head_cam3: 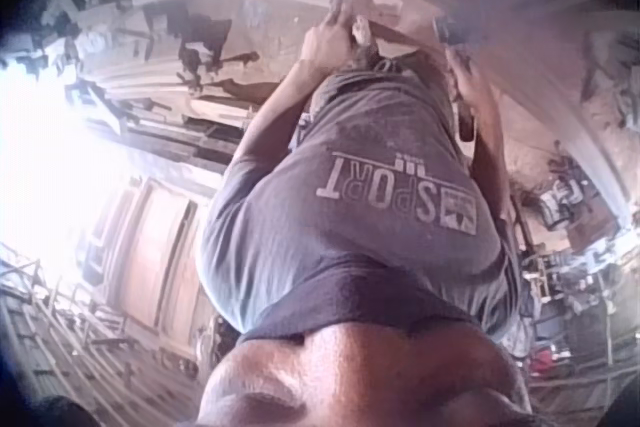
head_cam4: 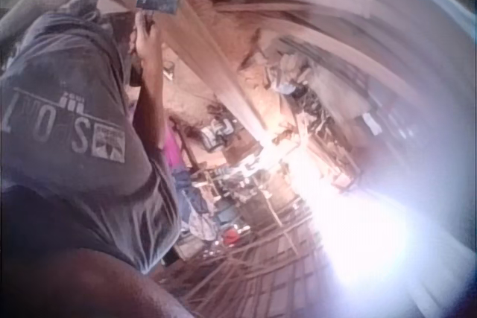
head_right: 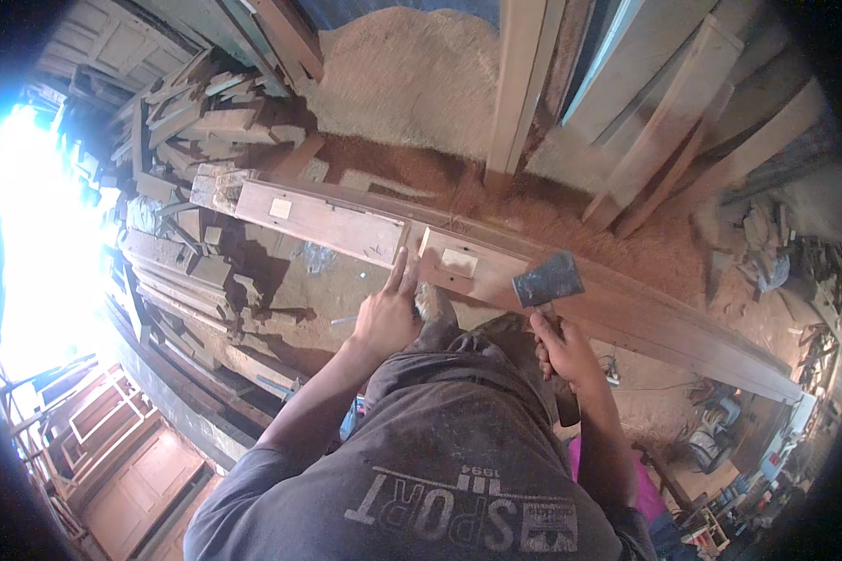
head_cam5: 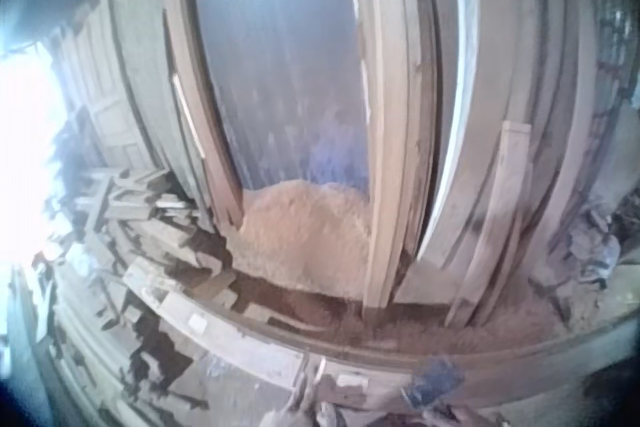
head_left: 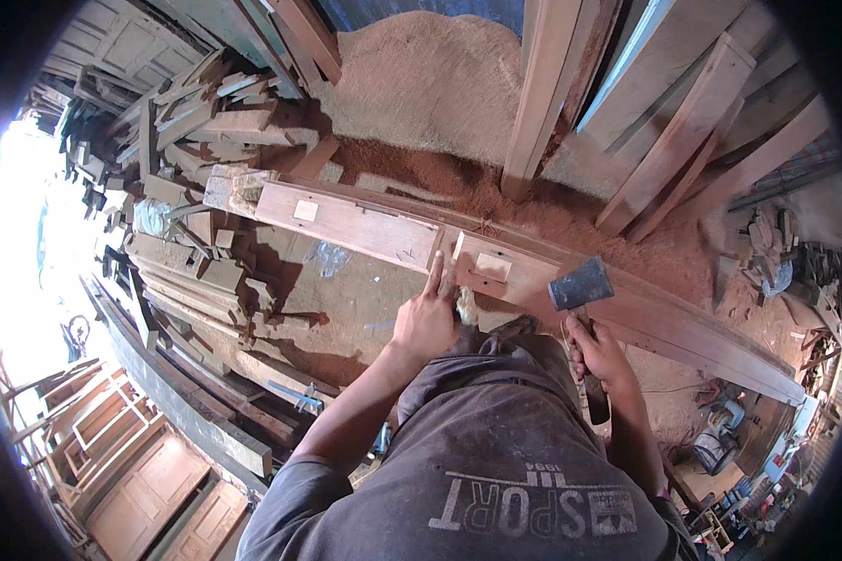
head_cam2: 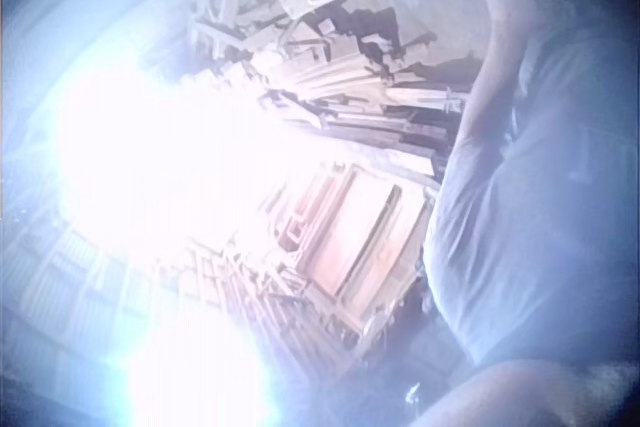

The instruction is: The person hammers small wooden blocks onto a long plank using a hammer, then uses a ruler and pencil to mark measurements on the plank. The person works in a cluttered workshop with other people present.

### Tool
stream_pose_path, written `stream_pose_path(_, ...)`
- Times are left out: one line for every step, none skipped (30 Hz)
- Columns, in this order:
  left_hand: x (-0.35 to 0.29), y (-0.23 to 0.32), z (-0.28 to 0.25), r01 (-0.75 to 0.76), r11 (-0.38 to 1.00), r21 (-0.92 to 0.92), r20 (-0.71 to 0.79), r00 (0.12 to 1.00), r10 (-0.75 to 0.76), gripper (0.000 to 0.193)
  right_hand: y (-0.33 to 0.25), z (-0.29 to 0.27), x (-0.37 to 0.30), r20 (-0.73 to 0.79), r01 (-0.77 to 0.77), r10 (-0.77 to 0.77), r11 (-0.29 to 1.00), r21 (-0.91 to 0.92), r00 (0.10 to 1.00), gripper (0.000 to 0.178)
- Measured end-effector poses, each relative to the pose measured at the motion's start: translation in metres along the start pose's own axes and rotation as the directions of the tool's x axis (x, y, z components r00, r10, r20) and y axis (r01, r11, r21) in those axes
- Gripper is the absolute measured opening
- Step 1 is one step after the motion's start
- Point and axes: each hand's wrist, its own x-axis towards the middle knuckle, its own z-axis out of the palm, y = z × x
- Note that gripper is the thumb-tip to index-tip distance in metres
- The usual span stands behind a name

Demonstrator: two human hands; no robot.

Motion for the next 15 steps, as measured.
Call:
stream_pose_path(0.004, 0.008, 0.005, 0.071, 0.997, -0.019, -0.056, 0.996, -0.072, 0.078, 0.004, 0.000, -0.001, -0.001, -0.023, 0.023, 1.000, 0.009, 1.000, 0.046)
stream_pose_path(0.006, 0.017, 0.011, 0.110, 0.992, 0.056, 0.011, 0.994, -0.111, 0.069, 0.007, 0.000, -0.001, -0.002, -0.020, 0.020, 1.000, -0.022, 1.000, 0.045)
stream_pose_path(0.005, 0.023, 0.015, 0.006, 1.000, 0.007, 0.038, 0.999, -0.006, 0.067, 0.011, -0.001, -0.001, -0.002, -0.017, 0.017, 0.998, -0.054, 1.000, 0.045)
stream_pose_path(0.003, 0.029, 0.018, -0.097, 0.994, -0.044, 0.058, 0.993, 0.099, 0.066, 0.013, -0.001, 0.000, -0.002, -0.014, 0.014, 0.996, -0.085, 1.000, 0.045)
stream_pose_path(-0.001, 0.042, 0.014, -0.197, 0.975, -0.100, 0.078, 0.976, 0.205, 0.065, 0.015, -0.002, -0.002, -0.017, -0.004, 0.002, 0.995, -0.104, 1.000, 0.045)
stream_pose_path(-0.004, 0.055, 0.011, -0.274, 0.951, -0.145, -0.044, 0.962, 0.270, 0.063, 0.014, -0.002, -0.006, -0.031, 0.005, -0.009, 0.992, -0.126, 0.999, 0.044)
stream_pose_path(0.000, 0.070, 0.002, -0.231, 0.962, -0.143, 0.058, 0.969, 0.241, 0.059, 0.013, -0.001, -0.008, -0.038, 0.019, -0.025, 0.989, -0.149, 0.999, 0.044)
stream_pose_path(0.012, 0.084, -0.012, -0.203, 0.970, -0.135, 0.159, 0.962, 0.224, 0.055, 0.012, -0.003, -0.012, -0.048, 0.008, -0.016, 0.987, -0.161, 0.999, 0.043)
stream_pose_path(0.021, 0.092, -0.018, -0.169, 0.978, -0.123, 0.253, 0.948, 0.195, 0.051, 0.010, -0.006, -0.014, -0.048, 0.002, -0.011, 0.984, -0.179, 0.999, 0.043)
stream_pose_path(0.030, 0.089, -0.003, -0.254, 0.959, -0.128, 0.136, 0.953, 0.270, 0.047, 0.008, -0.007, -0.016, -0.050, -0.005, -0.005, 0.981, -0.196, 0.999, 0.042)
stream_pose_path(0.041, 0.080, 0.024, -0.335, 0.934, -0.124, 0.016, 0.940, 0.340, 0.042, 0.005, -0.005, -0.021, -0.075, 0.000, -0.014, 0.983, -0.186, 0.997, 0.041)
stream_pose_path(0.047, 0.077, 0.031, -0.418, 0.902, -0.108, -0.100, 0.907, 0.409, 0.038, 0.001, -0.002, -0.026, -0.106, 0.004, -0.022, 0.985, -0.170, 0.994, 0.041)
stream_pose_path(0.053, 0.073, 0.038, -0.463, 0.880, -0.107, -0.134, 0.884, 0.448, 0.036, 0.000, -0.001, -0.029, -0.138, 0.008, -0.030, 0.988, -0.154, 0.990, 0.040)
stream_pose_path(0.057, 0.072, 0.035, -0.508, 0.855, -0.106, -0.166, 0.857, 0.489, 0.034, 0.003, -0.002, -0.031, -0.147, 0.016, -0.036, 0.991, -0.135, 0.989, 0.039)
stream_pose_path(0.061, 0.071, 0.033, -0.552, 0.828, -0.103, -0.197, 0.827, 0.527, 0.033, 0.006, -0.004, -0.033, -0.155, 0.024, -0.042, 0.993, -0.115, 0.987, 0.039)
